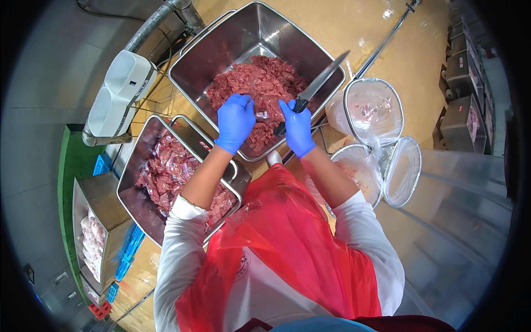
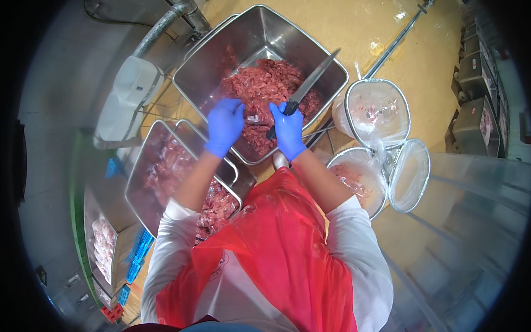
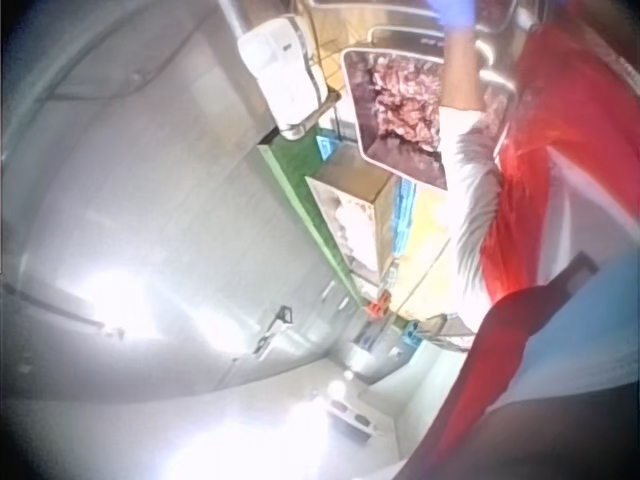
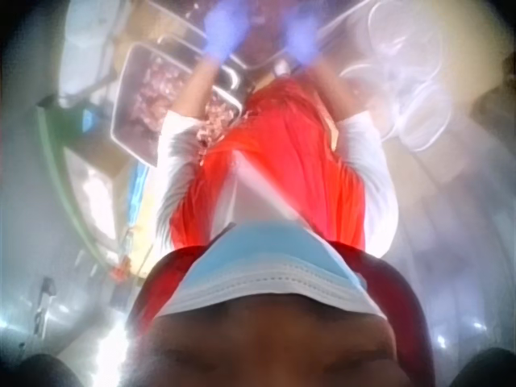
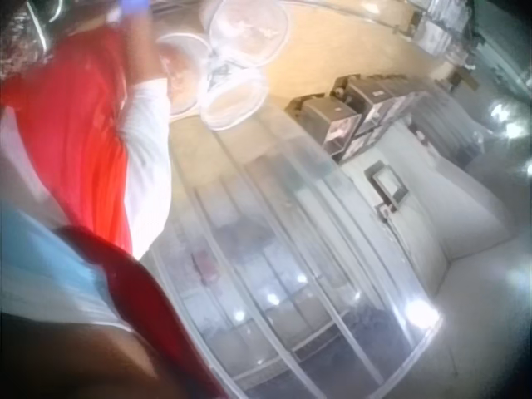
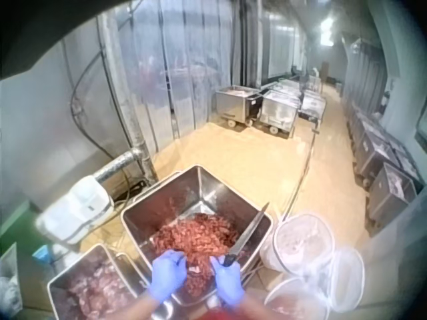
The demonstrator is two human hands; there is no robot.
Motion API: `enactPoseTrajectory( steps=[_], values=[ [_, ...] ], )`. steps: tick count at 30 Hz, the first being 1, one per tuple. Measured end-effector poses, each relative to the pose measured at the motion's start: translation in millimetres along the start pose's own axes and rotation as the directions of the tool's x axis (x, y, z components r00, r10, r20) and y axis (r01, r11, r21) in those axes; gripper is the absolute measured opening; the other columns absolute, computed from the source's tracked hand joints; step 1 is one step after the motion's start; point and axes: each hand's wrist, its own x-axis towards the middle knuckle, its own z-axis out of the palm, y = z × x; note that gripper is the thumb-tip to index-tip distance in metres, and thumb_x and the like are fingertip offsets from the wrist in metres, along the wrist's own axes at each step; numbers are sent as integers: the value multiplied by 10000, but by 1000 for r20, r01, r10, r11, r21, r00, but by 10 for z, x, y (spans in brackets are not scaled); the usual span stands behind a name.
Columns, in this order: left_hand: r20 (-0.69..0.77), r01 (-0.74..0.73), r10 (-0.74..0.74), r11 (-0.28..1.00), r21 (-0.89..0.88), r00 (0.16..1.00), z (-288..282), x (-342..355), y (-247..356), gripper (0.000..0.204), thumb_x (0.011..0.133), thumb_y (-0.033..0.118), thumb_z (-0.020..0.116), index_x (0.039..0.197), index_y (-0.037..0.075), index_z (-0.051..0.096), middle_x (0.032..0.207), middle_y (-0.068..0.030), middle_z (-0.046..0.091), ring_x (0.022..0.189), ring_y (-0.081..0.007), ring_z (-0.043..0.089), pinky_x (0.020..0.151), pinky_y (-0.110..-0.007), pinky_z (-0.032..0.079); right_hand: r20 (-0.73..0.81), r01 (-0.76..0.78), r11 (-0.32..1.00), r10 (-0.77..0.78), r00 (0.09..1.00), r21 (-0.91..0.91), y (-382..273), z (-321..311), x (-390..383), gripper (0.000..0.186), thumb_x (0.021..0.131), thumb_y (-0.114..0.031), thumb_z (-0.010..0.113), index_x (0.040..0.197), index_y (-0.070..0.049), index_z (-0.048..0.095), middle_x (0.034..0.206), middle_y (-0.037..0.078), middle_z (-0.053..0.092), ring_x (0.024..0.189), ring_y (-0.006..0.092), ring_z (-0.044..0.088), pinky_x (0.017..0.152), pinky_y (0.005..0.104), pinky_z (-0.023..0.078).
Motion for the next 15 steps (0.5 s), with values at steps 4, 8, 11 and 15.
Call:
enactPoseTrajectory(
  steps=[4, 8, 11, 15],
  values=[
    [-52, 296, -309, 939, -177, 950, 237, 193, -425, 158, 859, 153, 683, 936, 20, 719, 844, -165, 699, 703, -303, 683, 686, -410, 535, 123, 125, 968, -100, 987, -217, -240, -106, 407, 287, 869, -74, 730, 706, -118, 498, 662, -57, 460, 599, 48, 403, 525, 258, 362],
    [278, 601, -680, 297, -743, 679, 460, 485, -936, 194, 877, 165, 678, 876, -26, 710, 777, -118, 702, 624, -212, 654, 617, -322, 531, 186, 245, 865, -179, 966, -437, -708, 87, 699, 233, 837, -80, 722, 712, -54, 527, 656, -16, 514, 600, 79, 464, 548, 299, 415],
    [356, 541, -663, 88, -836, 659, 489, 631, -1175, 183, 903, 143, 647, 906, -33, 697, 828, -107, 697, 683, -178, 647, 608, -287, 515, 179, 350, 783, -300, 937, -514, -1013, 564, 913, 205, 802, -103, 734, 723, -34, 558, 657, 31, 561, 611, 115, 516, 588, 331, 454],
    [202, 461, -648, 258, -849, 734, 155, 263, -1282, 237, 945, 179, 625, 1000, -39, 698, 854, -86, 695, 744, -151, 645, 671, -278, 527, 220, 513, 552, -511, 831, -657, -1315, 1056, 1256, 217, 791, -193, 722, 798, -5, 615, 684, 118, 620, 668, 218, 615, 684, 374, 513]
  ],
)
